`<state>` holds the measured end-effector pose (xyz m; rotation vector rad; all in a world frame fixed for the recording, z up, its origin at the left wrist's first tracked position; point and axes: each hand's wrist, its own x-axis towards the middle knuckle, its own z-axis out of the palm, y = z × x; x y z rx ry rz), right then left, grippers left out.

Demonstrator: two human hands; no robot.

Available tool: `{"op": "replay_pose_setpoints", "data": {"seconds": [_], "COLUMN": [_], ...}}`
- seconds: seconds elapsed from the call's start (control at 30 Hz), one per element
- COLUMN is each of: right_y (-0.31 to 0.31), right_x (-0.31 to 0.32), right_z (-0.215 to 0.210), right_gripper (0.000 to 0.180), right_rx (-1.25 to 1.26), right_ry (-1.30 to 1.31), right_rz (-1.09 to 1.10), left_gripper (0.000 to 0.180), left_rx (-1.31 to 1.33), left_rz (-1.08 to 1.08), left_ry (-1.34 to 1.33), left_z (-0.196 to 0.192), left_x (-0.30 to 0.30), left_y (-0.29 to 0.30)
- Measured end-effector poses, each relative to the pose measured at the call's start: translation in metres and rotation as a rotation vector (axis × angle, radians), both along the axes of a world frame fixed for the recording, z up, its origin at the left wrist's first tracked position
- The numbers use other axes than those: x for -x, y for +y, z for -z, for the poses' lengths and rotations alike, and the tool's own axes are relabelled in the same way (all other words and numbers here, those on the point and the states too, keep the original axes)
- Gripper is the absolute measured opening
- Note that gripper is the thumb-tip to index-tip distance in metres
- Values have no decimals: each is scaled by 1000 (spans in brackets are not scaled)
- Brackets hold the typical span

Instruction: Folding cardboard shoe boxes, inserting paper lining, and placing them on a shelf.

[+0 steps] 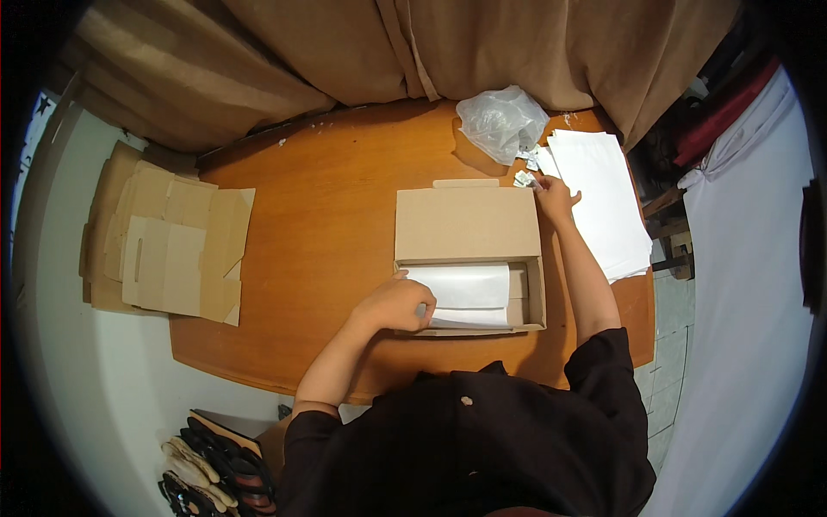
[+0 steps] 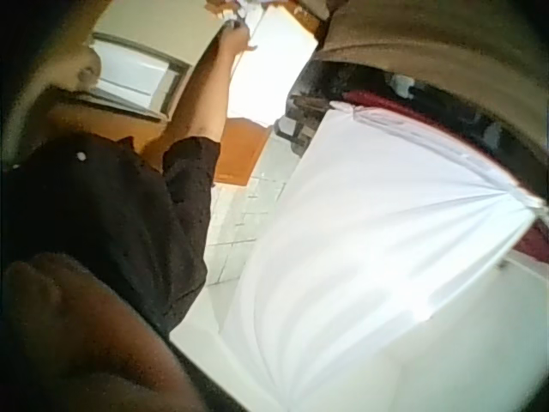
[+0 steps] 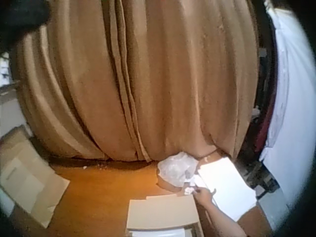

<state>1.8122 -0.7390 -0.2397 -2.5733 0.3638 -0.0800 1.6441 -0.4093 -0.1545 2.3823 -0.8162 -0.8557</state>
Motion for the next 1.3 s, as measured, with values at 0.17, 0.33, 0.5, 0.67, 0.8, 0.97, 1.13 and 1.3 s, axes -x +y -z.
{"op": "replay_pose_setpoints", "data": {"seconds": [0.17,0.33,0.5,0.67,0.8,0.97,1.13,1.3], "right_y": [-11,-16,-16,2,13,62,98,85], "right_x": [13,47,71,94,120,163,181,156], "right_z": [-5,-9,-17,-39,-45,-71,-64,-60], "right_gripper": [21,21,22,21,21,22,43,69], "right_rx": [-20,-270,-608,-913,-708,-388,6,-64], "right_ry": [-36,-183,-278,-328,-261,-70,-87,-84], "right_rz": [58,118,52,-74,-192,-397,-450,-92], "left_gripper": [6,8,8,15,20,20,28,45], "left_rx": [-70,55,-72,-195,-46,-27,38,52], "left_rz": [121,55,-254,-345,-505,-665,-695,-659], "left_ry": [-79,-193,-627,-832,-811,-837,-814,-710], "left_z": [-34,-27,20,44,15,6,14,21], "left_x": [11,12,-1,10,26,53,82,104], "left_y": [-6,-7,-9,-16,-18,-8,0,6]}}
